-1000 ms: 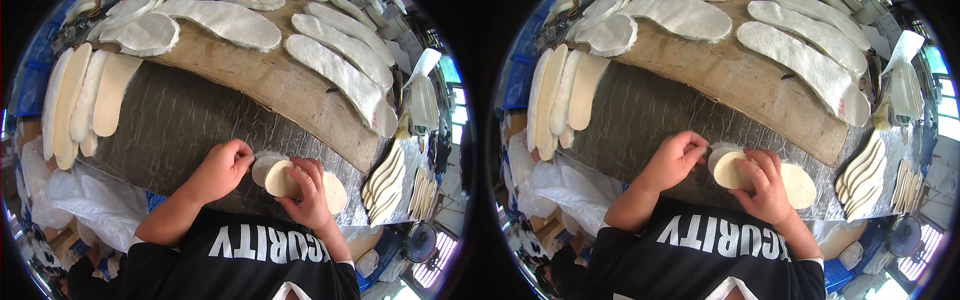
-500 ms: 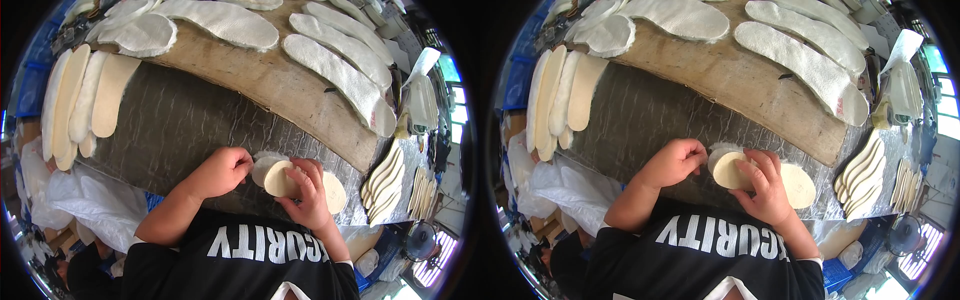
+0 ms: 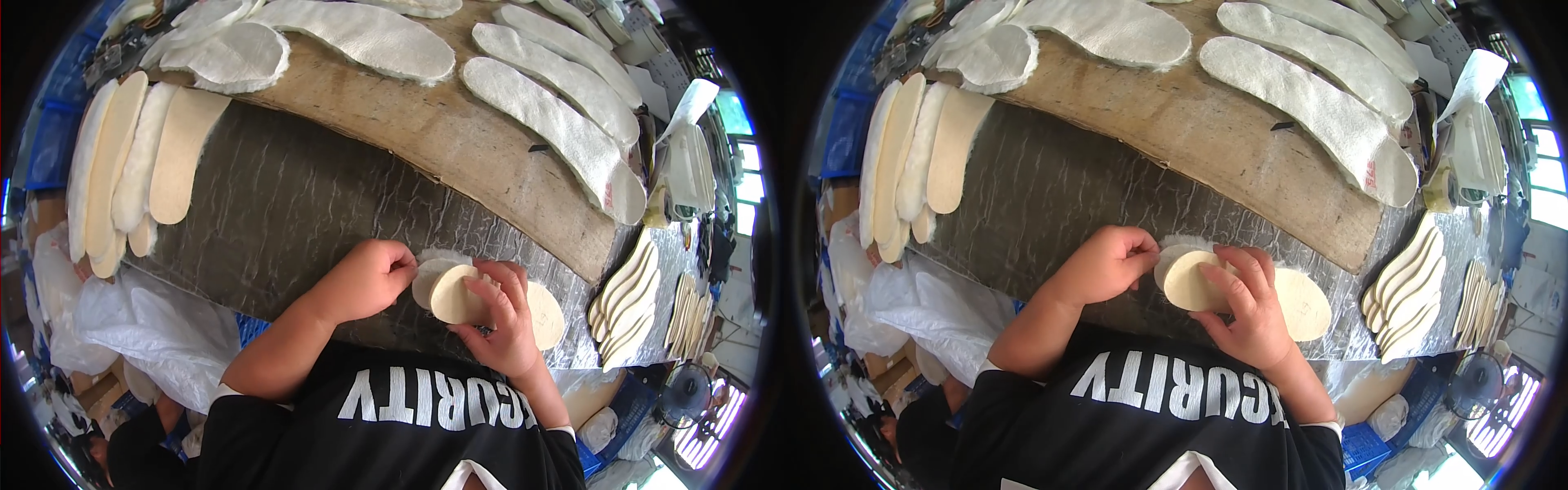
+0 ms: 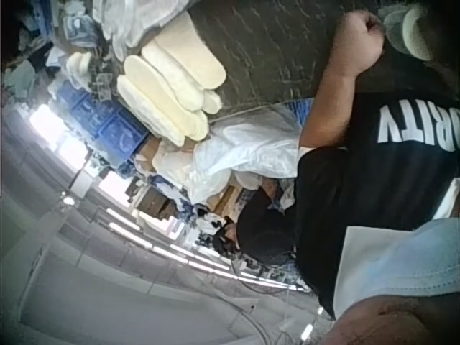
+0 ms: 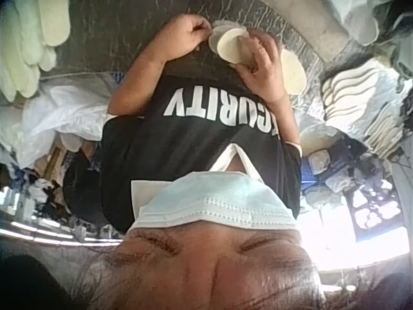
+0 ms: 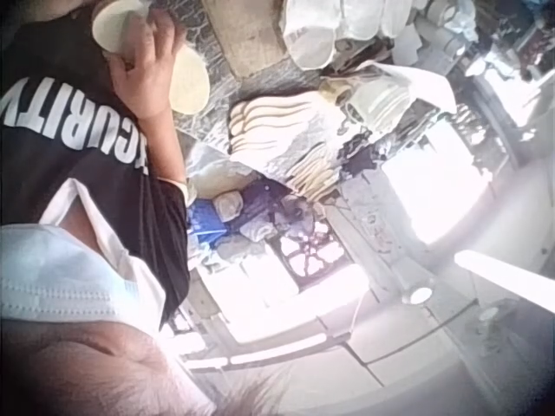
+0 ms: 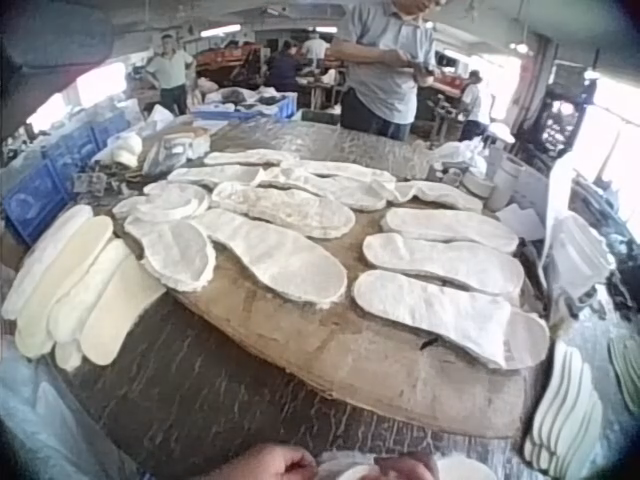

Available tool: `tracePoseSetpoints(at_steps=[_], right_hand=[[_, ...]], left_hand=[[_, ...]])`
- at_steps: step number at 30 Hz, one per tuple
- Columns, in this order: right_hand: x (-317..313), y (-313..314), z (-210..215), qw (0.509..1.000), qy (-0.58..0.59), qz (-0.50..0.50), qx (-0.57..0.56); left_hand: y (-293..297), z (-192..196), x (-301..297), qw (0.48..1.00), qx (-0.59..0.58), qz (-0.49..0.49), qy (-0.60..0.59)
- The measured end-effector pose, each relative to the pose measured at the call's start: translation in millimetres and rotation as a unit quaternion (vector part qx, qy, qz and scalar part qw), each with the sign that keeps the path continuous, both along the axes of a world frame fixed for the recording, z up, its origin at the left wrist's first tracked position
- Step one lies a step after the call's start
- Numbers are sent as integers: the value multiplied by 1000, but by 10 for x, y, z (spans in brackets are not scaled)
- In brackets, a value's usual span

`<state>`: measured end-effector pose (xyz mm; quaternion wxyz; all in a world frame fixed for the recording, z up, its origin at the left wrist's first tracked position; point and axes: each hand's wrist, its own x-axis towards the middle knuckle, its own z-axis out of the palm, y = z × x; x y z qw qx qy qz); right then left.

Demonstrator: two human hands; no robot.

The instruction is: The recorder is assembling multi-layered shoe insoles by aligning and pressing together white material components on a factory table.

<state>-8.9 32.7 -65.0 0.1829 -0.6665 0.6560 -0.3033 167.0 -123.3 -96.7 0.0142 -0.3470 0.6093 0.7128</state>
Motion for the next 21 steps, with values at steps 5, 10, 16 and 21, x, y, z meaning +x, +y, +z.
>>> tracePoseSetpoints(at_steps=[5, 10, 16, 21], right_hand=[[18, 2, 27, 1000, 15, 3, 11], [22, 0, 26, 1000, 15, -5, 23], [18, -7, 24, 999, 23, -4, 26], [10, -2, 4, 999, 21, -5, 26]], left_hand=[[-7, -63, 33, 998, -4, -4, 61], [-25, -38, 26, 996, -6, -18, 83], [-34, -13, 12, 995, -10, -21, 94], [-15, -12, 8, 994, 18, -17, 108]])
